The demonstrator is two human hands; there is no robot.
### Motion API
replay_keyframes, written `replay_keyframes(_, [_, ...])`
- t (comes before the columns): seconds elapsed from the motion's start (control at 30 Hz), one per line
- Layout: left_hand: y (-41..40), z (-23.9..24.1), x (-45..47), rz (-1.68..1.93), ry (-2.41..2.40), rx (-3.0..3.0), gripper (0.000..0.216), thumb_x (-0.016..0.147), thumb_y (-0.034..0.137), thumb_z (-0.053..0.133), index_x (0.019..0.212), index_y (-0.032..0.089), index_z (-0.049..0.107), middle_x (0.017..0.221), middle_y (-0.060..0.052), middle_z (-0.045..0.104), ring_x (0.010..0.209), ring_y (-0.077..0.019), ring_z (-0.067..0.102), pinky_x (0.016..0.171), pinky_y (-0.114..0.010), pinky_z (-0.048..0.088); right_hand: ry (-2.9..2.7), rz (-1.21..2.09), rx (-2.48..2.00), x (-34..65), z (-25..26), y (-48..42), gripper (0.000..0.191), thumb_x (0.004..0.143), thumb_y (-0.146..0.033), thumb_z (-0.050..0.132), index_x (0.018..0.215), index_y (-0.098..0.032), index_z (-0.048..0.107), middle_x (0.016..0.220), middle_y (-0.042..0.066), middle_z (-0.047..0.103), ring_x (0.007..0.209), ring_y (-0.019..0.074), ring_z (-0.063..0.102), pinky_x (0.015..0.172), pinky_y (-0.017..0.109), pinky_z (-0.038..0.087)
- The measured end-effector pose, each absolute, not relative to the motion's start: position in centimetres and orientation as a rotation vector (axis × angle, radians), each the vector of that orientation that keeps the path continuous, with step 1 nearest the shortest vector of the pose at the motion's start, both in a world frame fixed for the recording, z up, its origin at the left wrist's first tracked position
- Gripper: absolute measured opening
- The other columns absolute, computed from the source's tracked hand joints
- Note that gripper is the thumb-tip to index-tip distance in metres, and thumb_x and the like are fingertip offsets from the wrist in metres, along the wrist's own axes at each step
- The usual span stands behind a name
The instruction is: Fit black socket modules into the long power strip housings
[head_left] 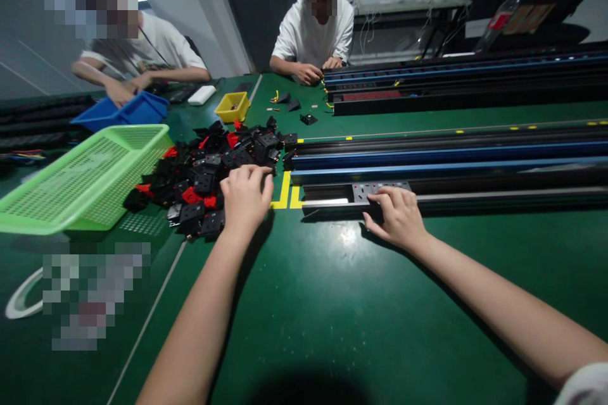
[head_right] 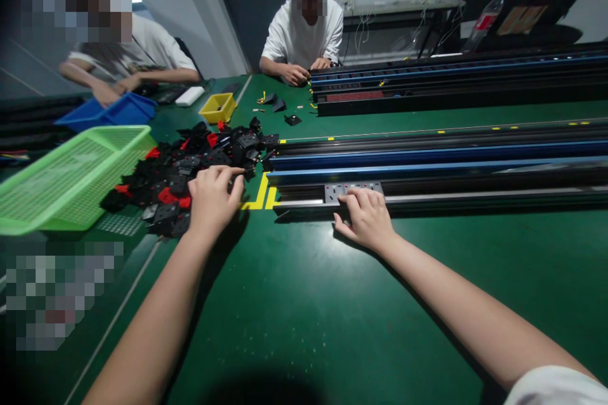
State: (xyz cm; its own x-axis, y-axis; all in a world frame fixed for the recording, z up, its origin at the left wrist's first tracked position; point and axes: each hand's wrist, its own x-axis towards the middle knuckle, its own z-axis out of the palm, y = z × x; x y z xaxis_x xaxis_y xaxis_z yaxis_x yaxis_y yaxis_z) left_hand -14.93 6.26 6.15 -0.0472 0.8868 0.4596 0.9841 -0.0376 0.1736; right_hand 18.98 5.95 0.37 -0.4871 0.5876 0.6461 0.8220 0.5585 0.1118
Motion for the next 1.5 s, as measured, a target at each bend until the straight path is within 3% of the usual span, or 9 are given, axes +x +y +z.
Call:
replay_keyframes(0.13, [6.7, 6.4, -18.4, -0.361, -2.203, -1.976, 0.041, 0.095, 0.045, 0.042, 0.114, 0.020, 0.068, 0.116, -0.015, 0.065, 0.111, -0.0359, 0.055, 0.087, -0.046, 0.043, -2.243, -0.481, -1.149, 18.7, 0.5, 5.6, 0.049, 0.087, -0.040, 0.062, 0.128, -0.014, 0.056, 0.133, 0.017, 0.059, 0.122, 0.0330, 0.054, 0.100, 0.045, 0.040])
replay_keyframes(0.27, [6.7, 6.4, -19.0, -0.171, -2.222, -1.954, 0.048, 0.091, 0.053, 0.046, 0.117, 0.019, 0.067, 0.116, -0.016, 0.065, 0.112, -0.0373, 0.055, 0.088, -0.047, 0.045, -2.361, -0.401, -1.094, 18.5, 1.1, 5.5, 0.070, 0.090, -0.036, 0.058, 0.152, -0.015, 0.034, 0.156, 0.014, 0.040, 0.145, 0.0299, 0.036, 0.114, 0.044, 0.032])
replay_keyframes(0.43, [6.5, 6.3, -17.9, -0.057, -2.323, -1.859, 0.056, 0.088, 0.056, 0.048, 0.121, 0.014, 0.064, 0.115, -0.020, 0.064, 0.109, -0.0385, 0.057, 0.088, -0.047, 0.047, -2.515, -0.378, -0.926, 18.3, 1.2, 5.7, 0.078, 0.091, -0.028, 0.057, 0.159, -0.015, 0.020, 0.159, 0.010, 0.034, 0.148, 0.0266, 0.030, 0.120, 0.042, 0.029])
replay_keyframes(0.8, [6.9, 5.9, -18.1, -0.198, -2.454, -1.879, 0.048, 0.082, 0.054, 0.056, 0.113, 0.018, 0.067, 0.110, -0.017, 0.070, 0.109, -0.0391, 0.059, 0.091, -0.051, 0.045, -2.536, -0.291, -0.915, 18.2, 0.8, 5.9, 0.078, 0.089, -0.022, 0.057, 0.158, -0.021, 0.021, 0.155, 0.005, 0.040, 0.143, 0.0234, 0.041, 0.118, 0.041, 0.036])
replay_keyframes(1.0, [6.8, 6.8, -18.2, -0.765, -2.364, -2.069, 0.048, 0.075, 0.050, 0.070, 0.112, 0.020, 0.067, 0.110, -0.014, 0.070, 0.105, -0.0356, 0.062, 0.092, -0.050, 0.046, -2.528, -0.291, -0.914, 18.2, 0.9, 5.8, 0.078, 0.088, -0.020, 0.058, 0.158, -0.020, 0.023, 0.154, 0.005, 0.041, 0.142, 0.0236, 0.042, 0.117, 0.041, 0.038])
replay_keyframes(1.17, [7.0, 7.3, -16.0, -1.748, -2.430, -2.280, 0.055, 0.067, 0.043, 0.081, 0.114, 0.019, 0.066, 0.104, -0.008, 0.069, 0.097, -0.0249, 0.065, 0.088, -0.039, 0.052, -2.522, -0.277, -0.922, 18.2, 0.9, 5.8, 0.079, 0.088, -0.019, 0.057, 0.158, -0.021, 0.021, 0.154, 0.005, 0.042, 0.142, 0.0237, 0.043, 0.117, 0.041, 0.038])
replay_keyframes(1.37, [6.9, 6.4, -12.9, -2.789, -2.524, -1.941, 0.057, 0.064, 0.030, 0.084, 0.116, 0.021, 0.063, 0.114, -0.006, 0.065, 0.092, -0.0147, 0.065, 0.075, -0.025, 0.052, -2.535, -0.295, -0.919, 18.2, 0.9, 5.8, 0.076, 0.090, -0.021, 0.055, 0.158, -0.020, 0.021, 0.155, 0.006, 0.041, 0.143, 0.0229, 0.040, 0.117, 0.041, 0.037])
replay_keyframes(1.5, [6.9, 4.8, -11.5, -3.168, -2.455, -1.605, 0.052, 0.066, 0.028, 0.083, 0.115, 0.023, 0.064, 0.115, -0.005, 0.065, 0.087, -0.0112, 0.065, 0.072, -0.023, 0.052, -2.532, -0.303, -0.921, 18.2, 0.9, 5.8, 0.074, 0.091, -0.023, 0.055, 0.158, -0.018, 0.023, 0.155, 0.006, 0.041, 0.143, 0.0228, 0.041, 0.117, 0.041, 0.037])
